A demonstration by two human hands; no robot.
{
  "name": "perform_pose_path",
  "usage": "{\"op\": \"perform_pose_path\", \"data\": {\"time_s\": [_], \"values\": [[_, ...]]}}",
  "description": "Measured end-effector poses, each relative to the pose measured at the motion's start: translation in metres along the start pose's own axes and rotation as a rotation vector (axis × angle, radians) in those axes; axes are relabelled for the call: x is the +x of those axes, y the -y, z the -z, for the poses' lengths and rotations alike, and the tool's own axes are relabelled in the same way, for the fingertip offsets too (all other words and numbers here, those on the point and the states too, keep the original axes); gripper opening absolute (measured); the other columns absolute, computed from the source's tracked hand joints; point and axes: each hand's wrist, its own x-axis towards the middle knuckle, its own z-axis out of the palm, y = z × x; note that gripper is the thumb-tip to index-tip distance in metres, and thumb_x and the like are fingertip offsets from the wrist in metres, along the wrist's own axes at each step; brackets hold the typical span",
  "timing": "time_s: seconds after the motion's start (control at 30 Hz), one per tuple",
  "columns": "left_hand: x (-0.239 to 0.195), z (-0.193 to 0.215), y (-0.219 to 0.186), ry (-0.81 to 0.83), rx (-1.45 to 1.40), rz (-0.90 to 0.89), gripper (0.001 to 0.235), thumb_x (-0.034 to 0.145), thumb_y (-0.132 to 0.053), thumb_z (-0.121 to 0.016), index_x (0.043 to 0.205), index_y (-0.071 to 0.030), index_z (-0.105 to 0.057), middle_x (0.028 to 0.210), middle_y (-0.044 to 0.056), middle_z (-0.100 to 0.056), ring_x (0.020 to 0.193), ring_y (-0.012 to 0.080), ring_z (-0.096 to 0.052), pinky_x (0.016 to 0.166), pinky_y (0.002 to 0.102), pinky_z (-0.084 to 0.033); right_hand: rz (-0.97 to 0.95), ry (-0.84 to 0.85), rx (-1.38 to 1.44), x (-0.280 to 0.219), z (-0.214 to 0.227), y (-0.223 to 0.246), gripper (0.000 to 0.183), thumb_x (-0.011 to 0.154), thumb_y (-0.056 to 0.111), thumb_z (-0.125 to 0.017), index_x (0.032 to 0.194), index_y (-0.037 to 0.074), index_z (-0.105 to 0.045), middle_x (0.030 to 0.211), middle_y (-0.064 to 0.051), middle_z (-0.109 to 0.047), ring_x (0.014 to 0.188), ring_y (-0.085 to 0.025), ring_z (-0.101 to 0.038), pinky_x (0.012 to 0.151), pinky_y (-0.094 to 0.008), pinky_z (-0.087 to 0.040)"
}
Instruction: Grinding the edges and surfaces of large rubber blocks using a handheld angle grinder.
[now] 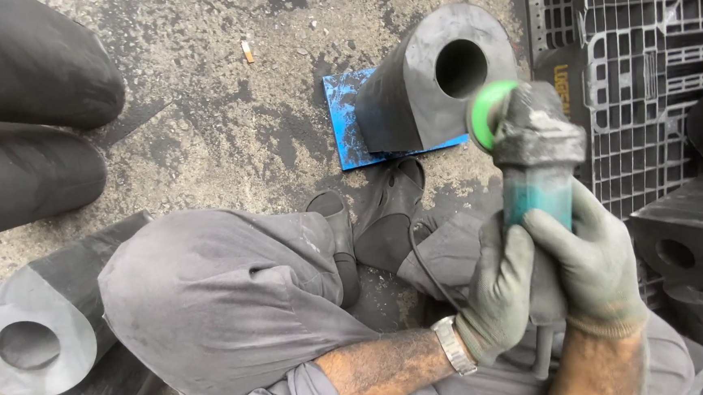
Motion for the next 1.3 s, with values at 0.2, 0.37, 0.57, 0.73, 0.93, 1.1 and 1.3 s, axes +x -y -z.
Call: {"op": "perform_pose_path", "data": {"time_s": [0.2, 0.37, 0.57, 0.73, 0.93, 1.1, 1.3], "values": [[0.010, 0.006, -0.010, -0.021, -0.076, 0.002, 0.048, 0.116, -0.038, -0.035, 0.146, -0.001, -0.042, 0.124, 0.010, -0.057, 0.116, 0.0151, -0.057, 0.100, 0.028, -0.052, -0.031, -0.012, -0.034, 0.011, -0.009, 0.010, 0.045, 0.087, 0.019, -0.071, 0.128, 0.000, -0.068, 0.105, -0.007, -0.075, 0.090, -0.011, -0.067, 0.079, -0.026, -0.056], [0.021, 0.017, 0.024, -0.151, -0.326, -0.015, 0.050, 0.111, -0.031, -0.044, 0.155, -0.009, -0.040, 0.130, 0.005, -0.057, 0.118, 0.0115, -0.056, 0.101, 0.024, -0.048, 0.084, 0.103, 0.031, 0.017, -0.017, 0.018, 0.045, 0.088, 0.019, -0.073, 0.129, 0.000, -0.067, 0.106, -0.006, -0.072, 0.091, -0.008, -0.064, 0.080, -0.025, -0.054], [0.004, 0.009, 0.007, -0.008, 0.144, -0.094, 0.044, 0.121, -0.034, -0.040, 0.144, 0.002, -0.049, 0.126, 0.011, -0.058, 0.118, 0.0143, -0.056, 0.103, 0.028, -0.050, 0.076, -0.056, -0.066, 0.002, -0.011, 0.003, 0.048, 0.090, 0.021, -0.068, 0.133, 0.002, -0.064, 0.112, -0.004, -0.074, 0.093, -0.009, -0.069, 0.079, -0.025, -0.056], [0.029, 0.017, -0.025, -0.050, -0.093, -0.036, 0.050, 0.115, -0.039, -0.037, 0.145, 0.000, -0.045, 0.122, 0.007, -0.059, 0.112, 0.0132, -0.058, 0.098, 0.027, -0.052, 0.042, 0.035, 0.008, 0.020, -0.024, 0.025, 0.048, 0.088, 0.020, -0.072, 0.131, -0.001, -0.067, 0.106, -0.008, -0.074, 0.090, -0.009, -0.066, 0.079, -0.025, -0.056], [0.015, 0.023, 0.050, 0.101, -0.311, 0.072, 0.049, 0.119, -0.037, -0.038, 0.152, -0.002, -0.043, 0.129, 0.005, -0.053, 0.123, 0.0120, -0.054, 0.108, 0.026, -0.047, 0.000, -0.085, 0.139, -0.004, -0.011, -0.005, 0.045, 0.093, 0.022, -0.070, 0.132, 0.001, -0.066, 0.110, -0.006, -0.074, 0.091, -0.010, -0.067, 0.079, -0.025, -0.055], [-0.003, 0.012, 0.001, -0.039, -0.067, -0.030, 0.045, 0.117, -0.036, -0.037, 0.144, -0.001, -0.045, 0.123, 0.010, -0.058, 0.115, 0.0154, -0.058, 0.099, 0.027, -0.052, -0.037, -0.078, -0.022, -0.003, -0.015, -0.001, 0.046, 0.089, 0.022, -0.071, 0.130, 0.001, -0.068, 0.108, -0.009, -0.075, 0.091, -0.011, -0.068, 0.078, -0.026, -0.056], [0.003, 0.014, 0.013, -0.017, -0.146, -0.011, 0.043, 0.116, -0.034, -0.034, 0.145, -0.003, -0.044, 0.127, 0.009, -0.058, 0.119, 0.0144, -0.057, 0.104, 0.027, -0.050, 0.015, 0.040, -0.033, -0.001, -0.012, 0.003, 0.048, 0.087, 0.020, -0.073, 0.130, 0.002, -0.066, 0.105, -0.010, -0.075, 0.089, -0.012, -0.068, 0.076, -0.027, -0.058]]}}
